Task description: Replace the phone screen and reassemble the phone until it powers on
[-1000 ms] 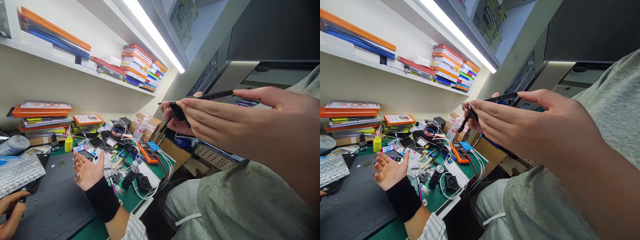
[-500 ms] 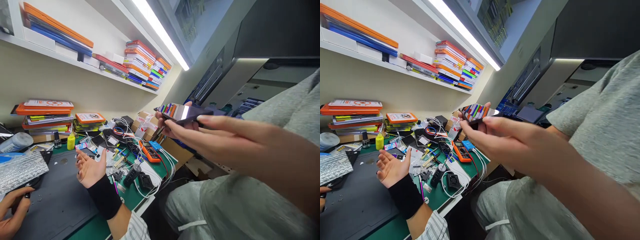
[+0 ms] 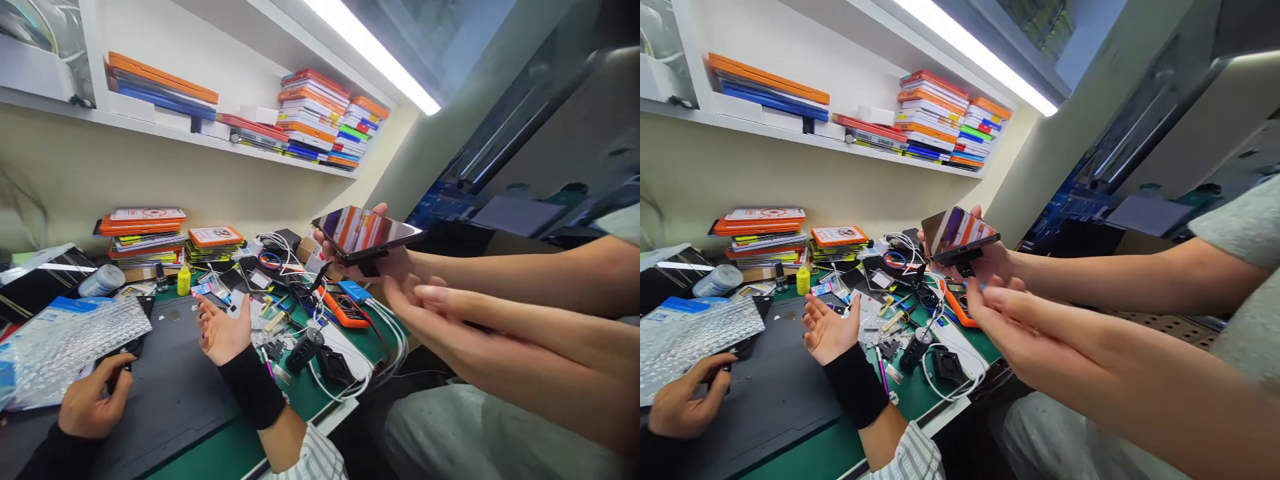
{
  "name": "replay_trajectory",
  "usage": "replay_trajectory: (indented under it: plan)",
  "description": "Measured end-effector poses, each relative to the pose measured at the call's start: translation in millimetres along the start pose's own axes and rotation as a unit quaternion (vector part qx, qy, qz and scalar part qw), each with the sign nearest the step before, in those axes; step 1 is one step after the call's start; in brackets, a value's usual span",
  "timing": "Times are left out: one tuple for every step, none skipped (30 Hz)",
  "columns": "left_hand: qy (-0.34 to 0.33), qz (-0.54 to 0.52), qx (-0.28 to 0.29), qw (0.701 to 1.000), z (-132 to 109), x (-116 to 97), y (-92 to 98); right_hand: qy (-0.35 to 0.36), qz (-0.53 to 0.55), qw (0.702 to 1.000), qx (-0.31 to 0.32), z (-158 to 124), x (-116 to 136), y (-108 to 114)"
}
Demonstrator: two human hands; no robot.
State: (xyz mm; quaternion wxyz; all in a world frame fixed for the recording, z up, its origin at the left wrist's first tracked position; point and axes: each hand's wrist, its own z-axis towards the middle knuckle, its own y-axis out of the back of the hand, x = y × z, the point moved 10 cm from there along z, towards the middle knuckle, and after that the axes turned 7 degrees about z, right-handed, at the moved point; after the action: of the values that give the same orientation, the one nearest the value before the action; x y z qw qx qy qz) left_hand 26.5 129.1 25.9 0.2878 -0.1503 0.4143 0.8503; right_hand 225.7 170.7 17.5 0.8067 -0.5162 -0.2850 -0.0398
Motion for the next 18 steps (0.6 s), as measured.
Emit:
replay_trajectory:
  plan:
    - [-0.011, -0.01, -0.009, 1.0, -1, -4, 1.8, 0.002, 0.033, 0.999, -0.014, 1, 0, 1]
    - [-0.021, -0.018, -0.017, 0.999, -1, -8, 3.0, 0.002, 0.066, 0.997, -0.028, 1, -1, 2]
    - [-0.026, -0.024, -0.025, 0.999, -1, -9, 4.2, 0.001, 0.094, 0.995, -0.039, 1, -2, 2]
    - [-0.035, -0.032, -0.032, 0.998, -1, -11, 5.3, -0.001, 0.117, 0.992, -0.045, 1, -2, 1]
    - [-0.049, -0.037, -0.039, 0.997, 0, -13, 7.0, -0.004, 0.136, 0.989, -0.05, 1, -2, 0]
    - [-0.063, -0.038, -0.049, 0.996, 0, -15, 9.6, -0.005, 0.152, 0.987, -0.053, 2, -1, -1]
    - [-0.076, -0.036, -0.056, 0.995, 1, -17, 12.1, -0.005, 0.164, 0.985, -0.056, 2, -1, -2]
    - [-0.088, -0.03, -0.056, 0.994, 2, -19, 13.7, -0.003, 0.175, 0.983, -0.059, 2, 0, -2]
    - [-0.099, -0.024, -0.055, 0.993, 3, -21, 15.3, 0.001, 0.183, 0.981, -0.064, 2, 2, -1]
    - [-0.108, -0.018, -0.053, 0.993, 3, -23, 16.5, 0.007, 0.188, 0.98, -0.07, 2, 4, 1]
    - [-0.113, -0.014, -0.051, 0.992, 4, -25, 17.6, 0.014, 0.192, 0.978, -0.078, 1, 6, 3]
    - [-0.116, -0.012, -0.05, 0.992, 4, -27, 18.6, 0.024, 0.195, 0.977, -0.086, 1, 8, 5]
    - [-0.116, -0.011, -0.05, 0.992, 4, -28, 19.2, 0.034, 0.196, 0.975, -0.094, 0, 11, 8]
    - [-0.114, -0.011, -0.049, 0.992, 3, -28, 19.4, 0.045, 0.196, 0.974, -0.102, -1, 14, 11]
    - [-0.111, -0.011, -0.049, 0.993, 3, -28, 19.2, 0.054, 0.195, 0.973, -0.11, -3, 16, 13]
    - [-0.107, -0.012, -0.048, 0.993, 2, -28, 18.5, 0.062, 0.192, 0.972, -0.117, -4, 18, 16]
    - [-0.103, -0.013, -0.047, 0.994, 1, -27, 17.7, 0.066, 0.189, 0.972, -0.123, -5, 20, 18]
    - [-0.099, -0.014, -0.046, 0.994, 0, -25, 16.7, 0.069, 0.184, 0.972, -0.129, -6, 21, 19]
